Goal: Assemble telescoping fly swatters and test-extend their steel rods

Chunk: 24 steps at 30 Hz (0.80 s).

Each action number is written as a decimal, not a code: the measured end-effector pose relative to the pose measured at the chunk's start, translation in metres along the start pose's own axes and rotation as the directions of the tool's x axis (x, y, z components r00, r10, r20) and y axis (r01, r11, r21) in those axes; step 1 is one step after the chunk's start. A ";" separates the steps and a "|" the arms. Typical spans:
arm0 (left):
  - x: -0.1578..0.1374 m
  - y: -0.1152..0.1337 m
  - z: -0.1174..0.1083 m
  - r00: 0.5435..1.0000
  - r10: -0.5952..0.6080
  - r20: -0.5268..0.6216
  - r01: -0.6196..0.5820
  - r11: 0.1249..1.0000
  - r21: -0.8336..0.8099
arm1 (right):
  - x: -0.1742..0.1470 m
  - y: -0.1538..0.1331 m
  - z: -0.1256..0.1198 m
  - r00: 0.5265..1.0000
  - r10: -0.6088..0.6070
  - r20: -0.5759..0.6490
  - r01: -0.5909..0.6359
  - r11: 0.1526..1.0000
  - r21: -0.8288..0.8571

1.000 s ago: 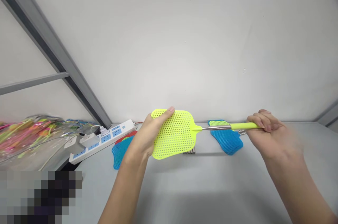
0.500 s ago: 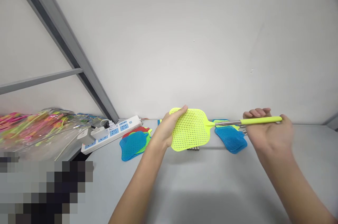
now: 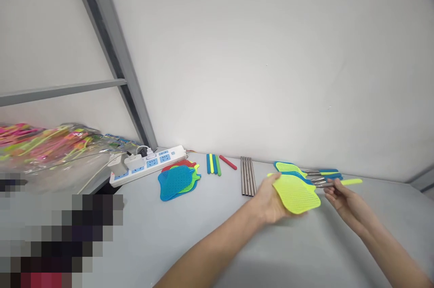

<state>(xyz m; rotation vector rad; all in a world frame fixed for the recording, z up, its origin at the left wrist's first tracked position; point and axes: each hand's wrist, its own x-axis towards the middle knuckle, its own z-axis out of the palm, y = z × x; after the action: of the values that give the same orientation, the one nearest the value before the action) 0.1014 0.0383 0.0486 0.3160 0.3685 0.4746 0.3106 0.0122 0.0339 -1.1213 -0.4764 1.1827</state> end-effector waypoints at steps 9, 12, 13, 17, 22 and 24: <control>-0.063 -0.012 -0.015 0.996 0.069 -0.062 -0.014 0.769 0.639 | 0.066 -0.005 -0.051 0.986 0.086 -0.144 -0.117 0.967 -0.224; -0.099 0.006 -0.040 0.847 0.531 -0.017 -0.134 0.244 0.960 | 0.078 0.000 -0.060 0.973 0.109 -0.203 -0.169 0.935 -0.312; -0.107 0.013 -0.051 0.752 0.657 0.057 -0.106 0.035 0.994 | 0.082 0.000 -0.062 0.969 0.115 -0.220 -0.188 0.920 -0.345; -0.120 0.042 -0.090 0.609 0.782 0.133 0.289 -0.375 0.881 | 0.098 0.000 -0.068 0.947 0.136 -0.291 -0.270 0.829 -0.490; -0.105 0.070 -0.114 0.576 0.812 0.096 0.434 -0.403 0.806 | 0.103 0.004 -0.061 0.959 0.043 -0.281 -0.221 0.732 -0.644; -0.098 0.080 -0.118 0.581 0.809 0.089 0.474 -0.425 0.771 | 0.101 0.006 -0.055 0.968 -0.075 -0.238 -0.124 0.686 -0.717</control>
<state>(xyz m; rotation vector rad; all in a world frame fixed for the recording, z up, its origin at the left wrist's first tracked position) -0.0583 0.0817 0.0002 2.2929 1.7565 0.6439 0.3883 0.0792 -0.0190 -1.9529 -0.7732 0.8484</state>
